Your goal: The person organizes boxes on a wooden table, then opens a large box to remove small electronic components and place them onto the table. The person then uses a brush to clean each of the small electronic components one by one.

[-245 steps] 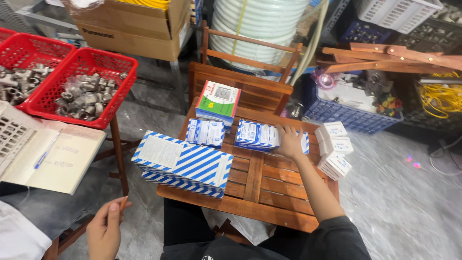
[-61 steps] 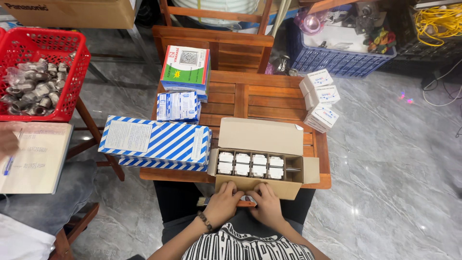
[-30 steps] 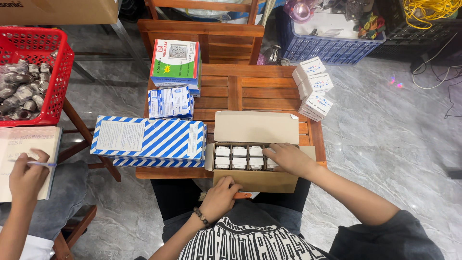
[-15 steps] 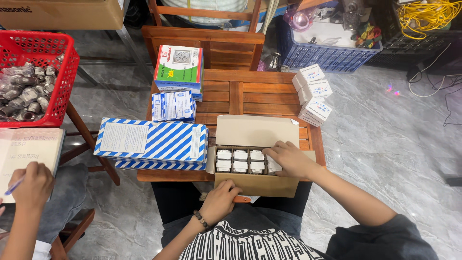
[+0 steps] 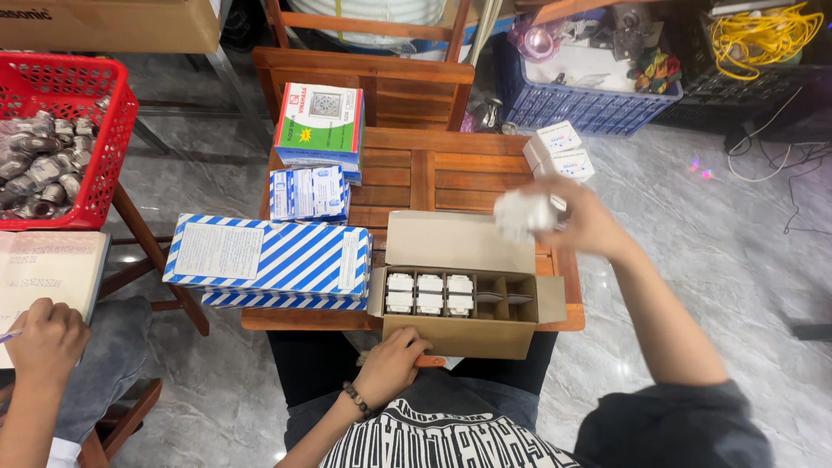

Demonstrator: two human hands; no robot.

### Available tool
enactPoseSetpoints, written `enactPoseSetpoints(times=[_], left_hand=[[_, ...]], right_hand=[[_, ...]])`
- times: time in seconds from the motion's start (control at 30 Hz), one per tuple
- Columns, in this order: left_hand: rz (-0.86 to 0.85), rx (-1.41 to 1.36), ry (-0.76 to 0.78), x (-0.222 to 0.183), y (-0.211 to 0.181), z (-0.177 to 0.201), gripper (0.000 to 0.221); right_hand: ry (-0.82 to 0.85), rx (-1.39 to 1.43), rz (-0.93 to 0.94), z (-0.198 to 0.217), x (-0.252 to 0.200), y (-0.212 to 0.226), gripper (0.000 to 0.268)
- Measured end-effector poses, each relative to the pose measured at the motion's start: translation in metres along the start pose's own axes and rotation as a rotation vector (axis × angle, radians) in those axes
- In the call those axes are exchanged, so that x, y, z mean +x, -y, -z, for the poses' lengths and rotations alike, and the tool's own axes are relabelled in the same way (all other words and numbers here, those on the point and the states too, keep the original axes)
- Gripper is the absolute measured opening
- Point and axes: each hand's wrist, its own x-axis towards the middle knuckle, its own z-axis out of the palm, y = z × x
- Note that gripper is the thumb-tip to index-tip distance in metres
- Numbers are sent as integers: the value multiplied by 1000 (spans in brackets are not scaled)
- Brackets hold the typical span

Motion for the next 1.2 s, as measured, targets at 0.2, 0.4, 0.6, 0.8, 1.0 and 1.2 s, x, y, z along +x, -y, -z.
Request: enactPoseSetpoints(times=[0.2, 0.4, 0.6, 0.8, 1.0, 1.2], left_hand=[[28, -5, 26, 2, 0, 4, 31], [-9, -36, 45, 0, 7, 3, 40], [-21, -40, 37, 0, 11, 1, 41], [12, -57, 45, 1, 11, 3, 41], [36, -57, 22, 2, 7, 9, 39], [43, -95, -30, 4, 4, 15, 31]], right_hand=[[-552, 77, -34, -69, 112, -107, 49], [-596, 150, -202, -131, 157, -155, 56], [-522, 149, -240, -163, 152, -185, 54], [-333, 47, -360, -155, 138, -161, 58], [-296, -193, -440, -163, 125, -174, 44], [-306, -241, -417, -170, 117, -161, 50]])
